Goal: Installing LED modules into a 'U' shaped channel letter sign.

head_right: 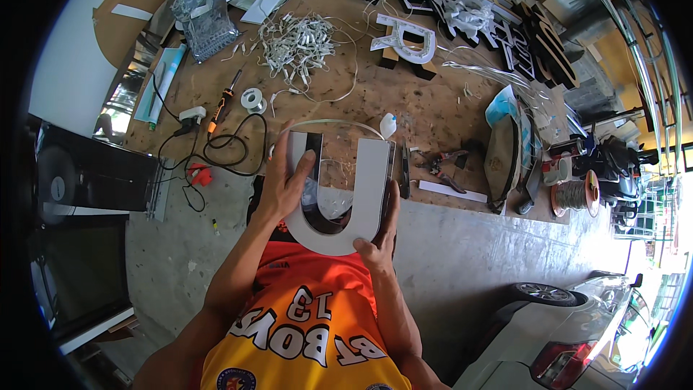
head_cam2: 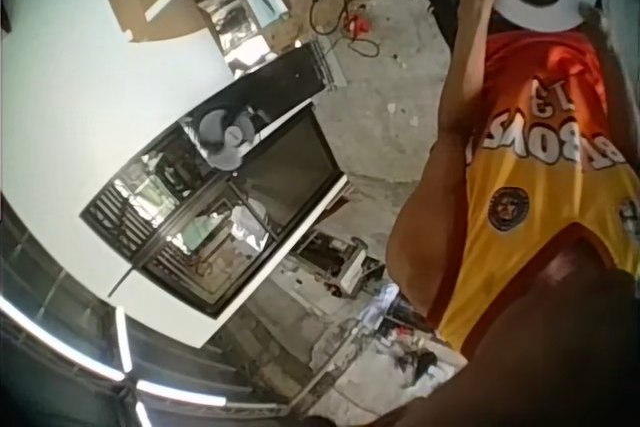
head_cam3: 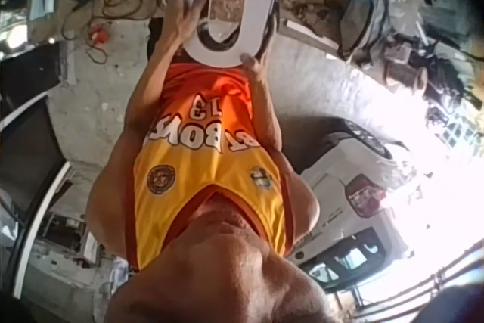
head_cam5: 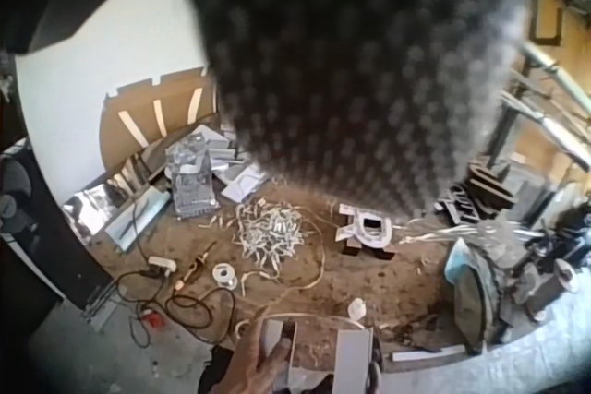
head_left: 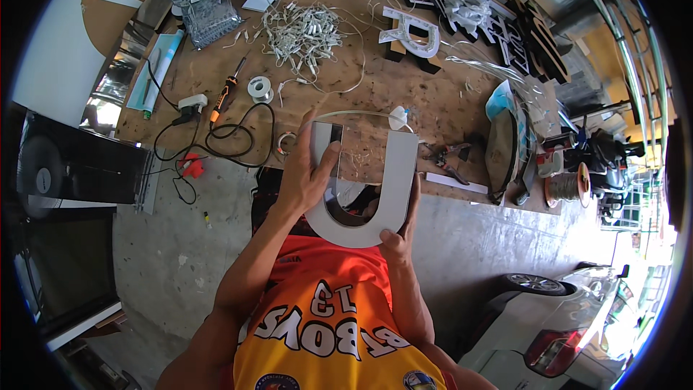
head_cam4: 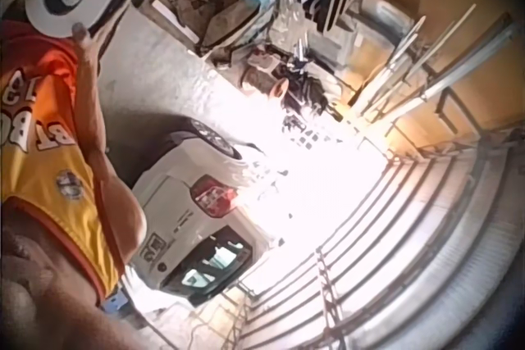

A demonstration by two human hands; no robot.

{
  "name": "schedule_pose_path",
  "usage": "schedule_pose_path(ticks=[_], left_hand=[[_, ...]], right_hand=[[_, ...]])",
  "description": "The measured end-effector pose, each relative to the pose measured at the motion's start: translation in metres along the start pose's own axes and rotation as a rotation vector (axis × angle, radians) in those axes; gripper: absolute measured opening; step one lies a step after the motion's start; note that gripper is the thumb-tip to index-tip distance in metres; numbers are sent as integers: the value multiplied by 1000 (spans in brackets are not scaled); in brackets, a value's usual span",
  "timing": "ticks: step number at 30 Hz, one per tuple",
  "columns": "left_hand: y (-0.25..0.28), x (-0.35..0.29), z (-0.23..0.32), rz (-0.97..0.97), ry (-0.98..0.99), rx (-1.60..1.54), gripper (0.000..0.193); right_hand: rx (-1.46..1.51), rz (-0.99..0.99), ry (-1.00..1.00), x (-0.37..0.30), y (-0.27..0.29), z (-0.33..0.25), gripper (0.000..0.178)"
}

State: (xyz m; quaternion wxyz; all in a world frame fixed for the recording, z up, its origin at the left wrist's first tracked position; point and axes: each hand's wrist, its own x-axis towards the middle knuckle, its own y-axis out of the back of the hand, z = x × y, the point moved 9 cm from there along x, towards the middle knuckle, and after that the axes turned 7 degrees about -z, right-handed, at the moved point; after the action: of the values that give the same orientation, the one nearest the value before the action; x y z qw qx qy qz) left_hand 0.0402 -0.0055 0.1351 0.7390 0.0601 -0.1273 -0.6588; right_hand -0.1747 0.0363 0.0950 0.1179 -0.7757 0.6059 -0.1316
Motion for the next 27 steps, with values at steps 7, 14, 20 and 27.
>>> schedule_pose_path(ticks=[7, 14, 20, 27], left_hand=[[14, -2, 2, 116, -32, 194, 64], [8, -11, 2, 101, -40, 315, 62], [7, -14, 11, 125, -156, 384, 63], [2, -15, 6, 81, -129, 296, 66]], right_hand=[[-191, -91, -6, 10, 8, 9, 125], [-410, 127, -326, 13, 19, 4, 99], [-513, 139, -265, 18, 21, -4, 82], [-564, 148, -194, 18, 23, -6, 68]])
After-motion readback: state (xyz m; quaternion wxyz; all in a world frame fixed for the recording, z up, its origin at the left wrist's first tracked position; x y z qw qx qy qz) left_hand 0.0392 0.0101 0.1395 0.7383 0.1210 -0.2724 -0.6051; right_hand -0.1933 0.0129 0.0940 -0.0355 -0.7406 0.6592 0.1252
